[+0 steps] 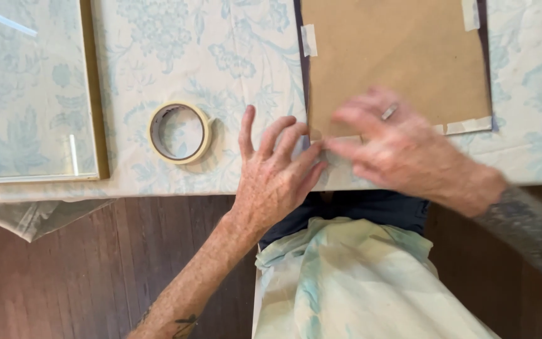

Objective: Applying masking tape to the edges of a board, likely the back of a picture frame, to secure it.

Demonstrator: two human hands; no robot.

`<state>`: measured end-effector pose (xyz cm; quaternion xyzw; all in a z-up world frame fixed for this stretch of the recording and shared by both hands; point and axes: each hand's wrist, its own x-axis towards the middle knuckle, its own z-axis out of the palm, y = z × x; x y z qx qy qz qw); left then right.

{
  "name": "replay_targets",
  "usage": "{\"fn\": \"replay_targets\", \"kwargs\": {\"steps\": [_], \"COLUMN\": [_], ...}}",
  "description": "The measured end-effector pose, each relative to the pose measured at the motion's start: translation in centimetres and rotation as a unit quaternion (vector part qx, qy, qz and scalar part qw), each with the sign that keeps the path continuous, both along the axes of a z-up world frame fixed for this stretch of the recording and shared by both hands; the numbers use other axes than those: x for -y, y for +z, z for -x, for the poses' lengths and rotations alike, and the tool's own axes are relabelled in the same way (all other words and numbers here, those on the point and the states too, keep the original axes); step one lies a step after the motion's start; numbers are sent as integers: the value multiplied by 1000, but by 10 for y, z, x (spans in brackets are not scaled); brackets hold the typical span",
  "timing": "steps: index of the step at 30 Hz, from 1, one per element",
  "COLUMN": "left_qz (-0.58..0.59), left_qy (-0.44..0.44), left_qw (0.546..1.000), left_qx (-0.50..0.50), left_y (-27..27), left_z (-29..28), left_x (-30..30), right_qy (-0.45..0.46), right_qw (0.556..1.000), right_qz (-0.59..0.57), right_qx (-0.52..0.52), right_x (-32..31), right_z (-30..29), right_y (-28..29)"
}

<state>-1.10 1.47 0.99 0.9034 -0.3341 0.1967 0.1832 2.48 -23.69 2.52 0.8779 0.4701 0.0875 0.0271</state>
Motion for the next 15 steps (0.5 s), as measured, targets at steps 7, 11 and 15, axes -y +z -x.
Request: {"fn": "replay_targets", "kwargs": {"steps": [7,11,15], "left_qz": [3,0,-4], "left_qy": [-40,-109,-146], "left_qw": [999,993,982], "left_qx": [-21,-47,-120], "left_y": [5,5,-1], "left_z": [-5,-17,-36], "left_x": [-5,-11,-20], "right_qy": [25,12,-56], "right_qw": [1000,1000,998], "right_qz": [9,14,-10], "right_qx": [-3,-19,-15], "right_x": [12,11,3], "right_z": [-2,2,24], "right_y": [1,-2,3]}}
